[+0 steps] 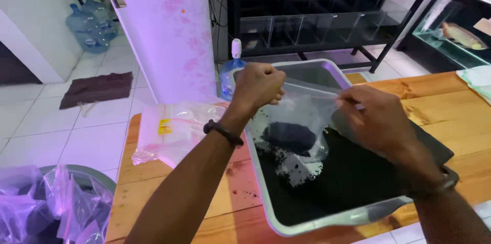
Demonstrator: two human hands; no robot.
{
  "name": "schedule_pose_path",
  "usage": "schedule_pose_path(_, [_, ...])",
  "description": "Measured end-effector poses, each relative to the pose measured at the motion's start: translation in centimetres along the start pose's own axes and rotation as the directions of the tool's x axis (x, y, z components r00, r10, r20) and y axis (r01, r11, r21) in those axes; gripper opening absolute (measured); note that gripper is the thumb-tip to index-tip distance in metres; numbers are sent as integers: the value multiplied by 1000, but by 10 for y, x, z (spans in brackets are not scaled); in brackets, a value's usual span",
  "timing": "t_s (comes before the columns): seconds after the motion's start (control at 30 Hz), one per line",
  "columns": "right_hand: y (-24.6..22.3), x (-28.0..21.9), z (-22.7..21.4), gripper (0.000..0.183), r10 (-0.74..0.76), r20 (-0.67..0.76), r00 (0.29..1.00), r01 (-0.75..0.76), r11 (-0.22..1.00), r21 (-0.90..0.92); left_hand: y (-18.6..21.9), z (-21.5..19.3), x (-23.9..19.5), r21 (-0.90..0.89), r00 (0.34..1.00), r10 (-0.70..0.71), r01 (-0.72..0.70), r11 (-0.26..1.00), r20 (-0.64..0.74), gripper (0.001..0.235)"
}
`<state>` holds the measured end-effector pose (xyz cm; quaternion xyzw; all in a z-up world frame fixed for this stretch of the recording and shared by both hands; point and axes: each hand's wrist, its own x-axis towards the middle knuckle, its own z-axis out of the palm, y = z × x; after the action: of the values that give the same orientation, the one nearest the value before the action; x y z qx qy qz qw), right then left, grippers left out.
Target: The person uses a small plastic cup to scoop black aquarium soil from a grey bin into small plastic bags, then ties the bags closed with rubber bands and places them into a larger green bucket.
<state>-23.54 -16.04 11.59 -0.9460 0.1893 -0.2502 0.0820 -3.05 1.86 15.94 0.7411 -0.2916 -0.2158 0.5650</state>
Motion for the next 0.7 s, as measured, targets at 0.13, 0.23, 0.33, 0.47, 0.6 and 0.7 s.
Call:
schedule_pose_path(0.13, [-9, -6, -30, 13, -57, -137, 989, 54, 998, -26, 23, -9, -21, -95, 999, 14, -10, 995, 45, 23])
schedule_pose_path(0.23, [-28, -9, -58, 12, -80, -203, 976, 81, 997, -2, 37, -16, -33, -155, 995, 78, -68, 986, 61, 15])
schedule_pose_path(0.33, [-55, -9, -81, 8, -131, -278, 952, 148, 988, 38, 55, -34, -51, -231, 991, 133, -123, 965, 26, 15])
schedule_pose_path(0.47, [-83, -5, -84, 15, -4, -295, 956, 72, 973, 220, 76, -74, -91, -216, 965, 256, -263, 941, -57, 15])
schedule_pose_path(0.6, [-125, -13, -72, 10, -57, -292, 955, 162, 923, 349, 81, -117, -140, -113, 942, 312, -325, 939, -125, 16])
schedule_pose_path(0.7, [-160, -22, -62, 11, -210, -257, 943, 273, 932, 238, 57, -143, -166, -13, 921, 338, -347, 938, -192, 17])
